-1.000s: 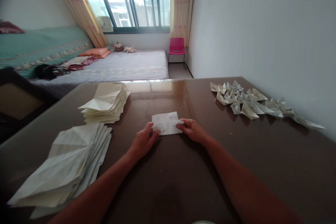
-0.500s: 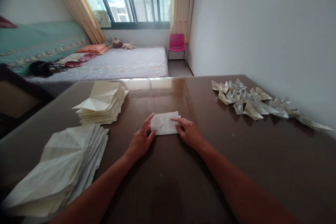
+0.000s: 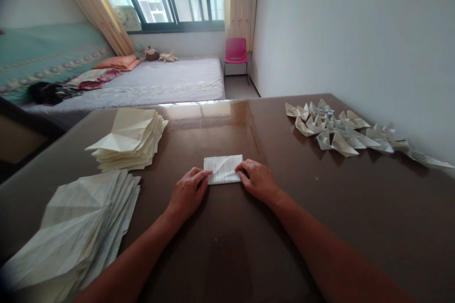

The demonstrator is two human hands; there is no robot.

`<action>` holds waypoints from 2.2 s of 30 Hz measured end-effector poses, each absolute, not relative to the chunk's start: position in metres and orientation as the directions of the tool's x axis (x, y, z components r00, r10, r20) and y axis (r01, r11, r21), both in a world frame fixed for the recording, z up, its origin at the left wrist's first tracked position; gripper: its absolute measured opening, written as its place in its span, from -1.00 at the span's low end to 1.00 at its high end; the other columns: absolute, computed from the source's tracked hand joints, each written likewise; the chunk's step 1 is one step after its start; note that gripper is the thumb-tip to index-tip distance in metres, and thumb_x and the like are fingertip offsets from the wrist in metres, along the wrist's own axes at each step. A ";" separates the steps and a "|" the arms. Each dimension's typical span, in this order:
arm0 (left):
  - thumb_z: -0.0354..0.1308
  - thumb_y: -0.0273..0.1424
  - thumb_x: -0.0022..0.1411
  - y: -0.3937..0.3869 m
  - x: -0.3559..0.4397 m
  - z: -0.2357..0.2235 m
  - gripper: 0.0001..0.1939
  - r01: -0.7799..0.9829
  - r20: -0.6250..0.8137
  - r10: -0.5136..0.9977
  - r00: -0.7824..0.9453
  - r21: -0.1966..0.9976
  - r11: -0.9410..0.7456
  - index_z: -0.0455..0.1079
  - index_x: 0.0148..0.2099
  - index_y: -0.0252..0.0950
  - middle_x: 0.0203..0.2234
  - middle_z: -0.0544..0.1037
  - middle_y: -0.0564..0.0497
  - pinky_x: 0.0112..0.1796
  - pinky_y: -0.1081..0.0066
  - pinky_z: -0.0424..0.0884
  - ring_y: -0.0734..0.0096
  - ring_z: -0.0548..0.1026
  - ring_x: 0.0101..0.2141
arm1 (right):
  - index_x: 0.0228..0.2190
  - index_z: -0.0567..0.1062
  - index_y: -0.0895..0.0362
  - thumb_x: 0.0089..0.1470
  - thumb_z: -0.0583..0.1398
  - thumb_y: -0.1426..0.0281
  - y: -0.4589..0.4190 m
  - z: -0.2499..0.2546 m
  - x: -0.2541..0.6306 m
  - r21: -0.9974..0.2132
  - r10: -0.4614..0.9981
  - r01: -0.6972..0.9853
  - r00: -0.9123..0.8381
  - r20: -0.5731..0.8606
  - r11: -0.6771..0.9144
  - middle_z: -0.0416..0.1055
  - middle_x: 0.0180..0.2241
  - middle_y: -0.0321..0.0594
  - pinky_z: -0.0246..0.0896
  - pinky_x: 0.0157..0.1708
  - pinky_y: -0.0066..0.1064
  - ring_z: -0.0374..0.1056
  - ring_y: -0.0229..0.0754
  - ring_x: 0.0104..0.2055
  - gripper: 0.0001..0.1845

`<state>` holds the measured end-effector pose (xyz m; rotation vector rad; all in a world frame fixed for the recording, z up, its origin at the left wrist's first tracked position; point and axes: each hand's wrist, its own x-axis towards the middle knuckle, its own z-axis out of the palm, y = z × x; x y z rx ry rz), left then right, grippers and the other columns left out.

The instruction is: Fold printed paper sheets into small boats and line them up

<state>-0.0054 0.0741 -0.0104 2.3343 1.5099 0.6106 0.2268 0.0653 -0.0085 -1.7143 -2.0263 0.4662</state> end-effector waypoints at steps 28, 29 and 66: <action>-0.04 -0.47 0.31 0.073 0.002 -0.010 -0.73 0.875 0.222 0.876 0.428 0.139 -0.463 0.37 0.01 -0.26 -0.04 0.39 -0.11 -0.13 0.32 0.44 0.24 0.37 -0.05 | -0.31 0.46 0.02 0.16 0.08 0.28 0.071 -0.007 0.219 -0.393 0.990 0.913 -0.069 0.121 0.111 0.52 -0.25 -0.28 0.03 -0.41 -0.42 0.39 -0.19 -0.29 -0.83; -0.04 -0.47 0.31 0.071 0.003 -0.009 -0.72 0.877 0.240 0.867 0.437 0.101 -0.470 0.37 0.02 -0.26 -0.02 0.39 -0.12 -0.12 0.28 0.44 0.18 0.35 -0.02 | -0.31 0.46 0.02 0.16 0.08 0.29 0.071 -0.007 0.218 -0.388 0.990 0.915 -0.069 0.124 0.112 0.52 -0.25 -0.28 0.03 -0.41 -0.42 0.39 -0.18 -0.29 -0.83; -0.07 -0.50 0.32 0.051 0.008 -0.007 -0.57 0.734 0.107 0.728 0.678 -0.031 -0.679 0.26 0.22 -0.32 0.18 0.30 -0.25 0.08 0.15 0.34 0.03 0.24 0.20 | 0.03 0.38 0.04 0.20 0.11 0.42 0.035 0.026 0.219 0.055 0.817 0.818 -0.575 0.045 0.573 0.40 -0.01 -0.12 0.07 -0.20 -0.27 0.26 -0.06 -0.04 -0.65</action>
